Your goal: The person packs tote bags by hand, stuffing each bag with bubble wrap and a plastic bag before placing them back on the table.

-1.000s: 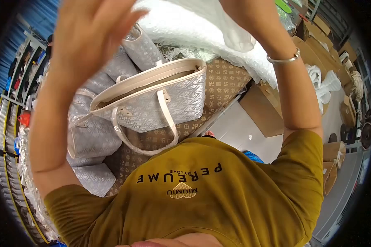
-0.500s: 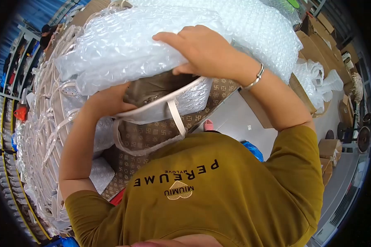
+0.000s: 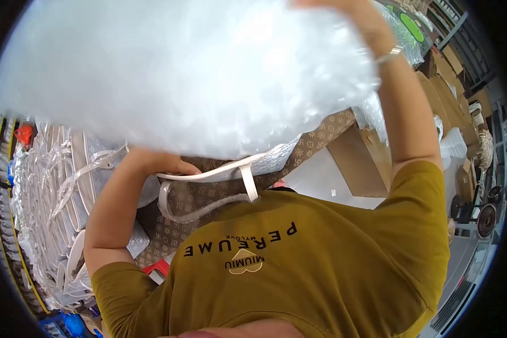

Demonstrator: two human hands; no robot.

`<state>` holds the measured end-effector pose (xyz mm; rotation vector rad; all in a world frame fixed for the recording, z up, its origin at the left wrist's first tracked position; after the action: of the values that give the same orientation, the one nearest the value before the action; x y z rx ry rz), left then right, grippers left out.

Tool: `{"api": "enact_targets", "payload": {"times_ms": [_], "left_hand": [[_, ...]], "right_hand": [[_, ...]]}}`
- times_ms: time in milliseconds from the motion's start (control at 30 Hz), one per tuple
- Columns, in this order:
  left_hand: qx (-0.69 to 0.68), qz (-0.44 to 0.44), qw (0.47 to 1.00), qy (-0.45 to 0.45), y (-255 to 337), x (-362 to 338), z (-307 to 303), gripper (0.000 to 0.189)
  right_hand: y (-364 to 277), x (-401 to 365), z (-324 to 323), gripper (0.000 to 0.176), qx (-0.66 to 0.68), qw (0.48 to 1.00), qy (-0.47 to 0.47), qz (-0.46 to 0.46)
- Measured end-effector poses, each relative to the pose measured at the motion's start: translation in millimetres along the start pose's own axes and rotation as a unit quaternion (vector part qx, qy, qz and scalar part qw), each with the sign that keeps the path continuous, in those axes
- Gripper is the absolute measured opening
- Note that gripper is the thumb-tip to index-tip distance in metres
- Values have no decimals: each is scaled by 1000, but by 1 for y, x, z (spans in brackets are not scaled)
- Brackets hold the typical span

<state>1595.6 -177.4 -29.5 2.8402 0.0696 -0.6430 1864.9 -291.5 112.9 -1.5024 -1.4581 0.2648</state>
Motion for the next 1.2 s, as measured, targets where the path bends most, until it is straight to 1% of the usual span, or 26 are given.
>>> {"api": "enact_targets", "payload": {"times_ms": [33, 67, 100, 133, 167, 233, 267, 333, 400, 433, 467, 500, 533, 567, 600, 633, 667, 700, 733, 800, 900, 933, 967, 1033, 1133, 1200], "left_hand": [[4, -2, 1000, 4, -2, 0, 1, 86], [-4, -3, 1000, 31, -6, 2, 3, 80], [-12, -2, 998, 58, -11, 2, 5, 74], [-21, -3, 996, 85, -9, 0, -2, 69], [-19, -6, 996, 86, -7, -3, -7, 69], [-36, -77, 996, 7, -17, -9, 0, 63], [-46, -111, 992, -33, -21, -15, 2, 59], [-183, -148, 972, 0, -35, -45, -9, 45], [-305, -121, 944, 33, -54, -84, -20, 51], [-209, -89, 957, 181, -77, -113, -39, 46], [-104, -55, 939, 323, -68, -137, -71, 43], [-101, -62, 940, 320, -66, -138, -73, 43], [-234, 0, 886, 401, -63, -148, -88, 45], [-358, 63, 804, 472, -65, -158, -101, 47], [-470, 125, 695, 529, -71, -169, -111, 50], [-566, 185, 563, 573, -81, -181, -117, 53], [-563, 181, 562, 578, -107, -187, -106, 53], [-453, -31, 715, 532, -151, -176, -76, 60], [-309, -241, 808, 441, -199, -180, -39, 67], [-305, -240, 813, 434, -196, -181, -38, 69], [-304, -221, 838, 395, -184, -176, -35, 72], [-307, -214, 847, 378, -179, -174, -33, 73], [-309, -207, 855, 363, -173, -172, -32, 74], [-306, -189, 871, 334, -158, -168, -31, 77], [-292, -133, 898, 301, -127, -162, -33, 80], [-275, -57, 921, 271, -96, -153, -38, 82]], "right_hand": [[-7, 8, 24, 49, -50, 996, -78, 3], [-1, 18, 48, 44, -12, 995, -90, 49], [-21, 32, 90, 39, 27, 990, -101, 94], [-25, 39, 96, 39, 27, 990, -100, 90], [-28, 44, 106, 38, 25, 988, -126, 90], [-31, 48, 119, 35, 16, 980, -179, 89], [-32, 49, 117, 35, 15, 980, -179, 86], [-36, 41, 122, 40, -3, 970, -230, 76], [-38, 33, 125, 43, -7, 964, -258, 71], [-42, 29, 128, 40, 1, 960, -273, 60], [-46, 25, 133, 37, 10, 956, -289, 48], [-50, 22, 137, 34, 20, 952, -303, 34], [-51, 21, 140, 34, 25, 952, -304, 30], [-51, 19, 143, 34, 32, 948, -316, 34], [-51, 17, 146, 34, 37, 943, -327, 39], [-51, 15, 150, 33, 41, 938, -341, 43], [-53, 14, 153, 33, 42, 936, -346, 38], [-53, 14, 155, 33, 38, 935, -350, 37], [-53, 13, 157, 33, 34, 935, -351, 37], [-57, 11, 162, 34, 31, 935, -353, 34], [-76, -3, 167, 37, 17, 939, -343, -28], [-79, -11, 173, 37, 20, 939, -343, -23], [-77, -17, 185, 37, -68, 933, -352, -12], [-71, -22, 199, 39, -243, 902, -358, 7], [-64, -23, 199, 40, -201, 917, -345, 4], [-61, -27, 190, 42, -192, 922, -337, 5]]}}
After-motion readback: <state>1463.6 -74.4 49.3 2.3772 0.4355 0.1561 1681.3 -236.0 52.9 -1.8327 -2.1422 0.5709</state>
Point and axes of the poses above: each hand's wrist, its own x-axis towards the middle knuckle, its own z-axis out of the palm, y = z × x, the point moved 10 cm from there along x, towards the middle knuckle, and after that the axes turned 2 degrees about y, right-handed, at the moved point
